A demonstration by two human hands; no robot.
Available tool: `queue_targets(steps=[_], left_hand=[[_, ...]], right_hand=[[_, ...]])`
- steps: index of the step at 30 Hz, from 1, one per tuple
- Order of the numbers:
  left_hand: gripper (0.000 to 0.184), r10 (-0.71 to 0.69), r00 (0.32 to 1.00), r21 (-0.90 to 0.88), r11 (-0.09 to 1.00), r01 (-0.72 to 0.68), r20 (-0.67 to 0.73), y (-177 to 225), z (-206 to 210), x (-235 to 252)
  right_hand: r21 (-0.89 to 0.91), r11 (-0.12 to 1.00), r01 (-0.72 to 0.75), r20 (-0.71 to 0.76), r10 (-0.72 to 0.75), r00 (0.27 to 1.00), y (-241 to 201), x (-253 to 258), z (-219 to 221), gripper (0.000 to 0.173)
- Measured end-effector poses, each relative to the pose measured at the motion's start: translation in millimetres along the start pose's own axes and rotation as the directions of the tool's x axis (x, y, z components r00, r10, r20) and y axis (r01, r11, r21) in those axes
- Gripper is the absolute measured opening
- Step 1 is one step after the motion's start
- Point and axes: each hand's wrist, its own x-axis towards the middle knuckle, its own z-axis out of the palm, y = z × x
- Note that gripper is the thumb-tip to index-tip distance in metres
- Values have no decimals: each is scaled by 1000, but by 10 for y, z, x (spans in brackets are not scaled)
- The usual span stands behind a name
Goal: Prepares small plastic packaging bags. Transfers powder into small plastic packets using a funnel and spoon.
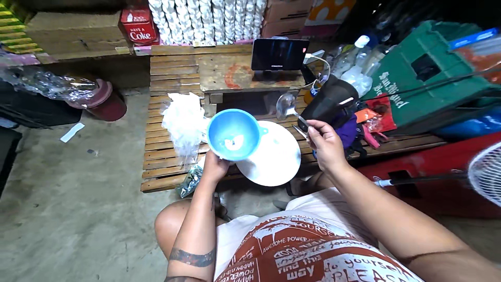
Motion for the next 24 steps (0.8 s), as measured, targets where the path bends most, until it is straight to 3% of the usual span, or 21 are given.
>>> queue_targets(steps=[4, 7, 9, 11, 14, 17, 24], left_hand=[[35, 23, 1000, 49, 999, -22, -11, -30, -10, -22], [48, -60, 998, 103, 993, 63, -28, 61, -10, -44], [39, -49, 999, 94, 994, 51, -23, -66, -6, -15], [36, -40, 998, 73, 996, 42, -39, -128, -8, -9], [49, -95, 994, 102, 990, 100, -55, -13, -18, -19], [33, -52, 998, 97, 994, 54, -23, -112, -30, 17], [32, -30, 998, 73, 997, 34, -59, -83, -58, -4]], right_hand=[[-225, 971, -87, 57, 102, 993, 346, -10, -161, 27], [-312, 935, -165, 82, 200, 976, 547, 18, -217, 26], [-371, 911, -180, 91, 229, 969, 663, -10, -267, 26], [-453, 879, -149, 117, 225, 967, 734, -14, -308, 26], [-585, 807, -75, 150, 198, 969, 760, 36, -344, 26], [-674, 738, -28, 172, 194, 966, 765, 39, -372, 27], [-789, 602, 126, 252, 130, 959, 632, 80, -399, 27]])
